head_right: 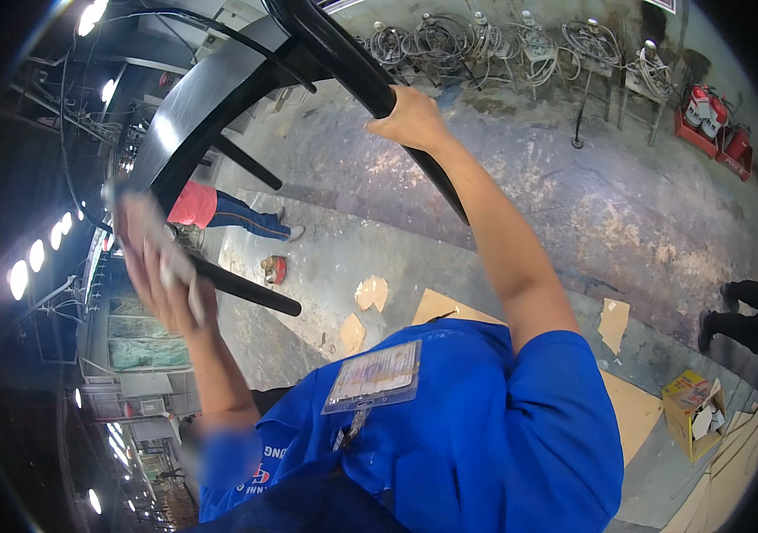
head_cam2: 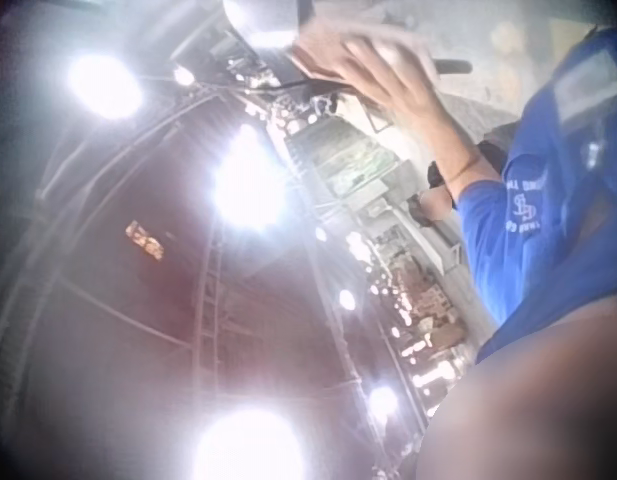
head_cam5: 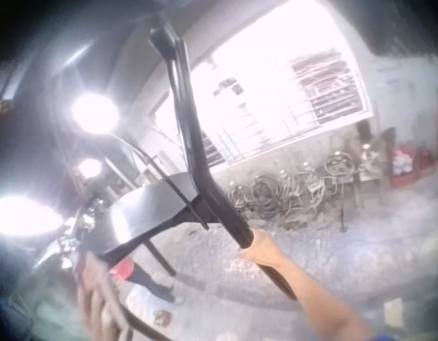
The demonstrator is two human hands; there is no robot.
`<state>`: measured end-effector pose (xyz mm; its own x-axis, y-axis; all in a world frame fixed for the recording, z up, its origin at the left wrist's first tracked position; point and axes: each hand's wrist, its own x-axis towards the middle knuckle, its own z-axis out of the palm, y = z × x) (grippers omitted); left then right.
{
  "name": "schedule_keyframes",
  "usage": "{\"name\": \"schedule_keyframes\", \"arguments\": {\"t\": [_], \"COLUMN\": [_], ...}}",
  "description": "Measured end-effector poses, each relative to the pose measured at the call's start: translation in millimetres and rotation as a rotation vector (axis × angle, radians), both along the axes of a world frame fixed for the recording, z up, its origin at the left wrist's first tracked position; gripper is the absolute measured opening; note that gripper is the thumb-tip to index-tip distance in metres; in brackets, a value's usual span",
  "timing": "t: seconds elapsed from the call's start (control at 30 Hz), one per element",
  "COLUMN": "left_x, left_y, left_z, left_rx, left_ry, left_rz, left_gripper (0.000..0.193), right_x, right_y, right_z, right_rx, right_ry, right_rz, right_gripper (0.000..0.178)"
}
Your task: The person wipes a black chair with a cloth, rotating it to clean the seat, back, and legs. They then move to a white air cooler and wipe its exterior surface. The task is performed in a workshop with other people present.
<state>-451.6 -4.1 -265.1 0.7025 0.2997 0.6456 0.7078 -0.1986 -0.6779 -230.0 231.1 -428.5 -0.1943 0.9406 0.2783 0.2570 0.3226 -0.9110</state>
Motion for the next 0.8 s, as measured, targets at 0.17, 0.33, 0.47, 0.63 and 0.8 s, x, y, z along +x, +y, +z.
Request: {"name": "schedule_keyframes", "arguments": {"t": [0.17,0.33,0.47,0.63,0.8], "left_x": [46,73,53,58,-1], "left_y": [75,105,76,83,127], "left_z": [27,24,45,41,-7], "left_rx": [-0.026,0.040,-0.041,0.002,0.046], "left_ry": [0.299,0.359,0.262,0.272,0.133], "left_rz": [0.240,0.088,-0.013,-0.063,-0.054], "left_gripper": [0.028,0.026,0.025,0.030,0.029], "right_x": [32,60,78,77,64], "right_y": [-44,-73,-90,-106,-114], "right_z": [23,39,51,59,63], "right_rx": [0.009,0.031,0.032,0.052,0.136], "right_ry": [-0.078,-0.127,-0.154,-0.186,-0.193], "right_rz": [-0.097,-0.135,-0.146,-0.215,-0.304], "right_gripper": [0.047,0.044,0.042,0.041,0.043]}}
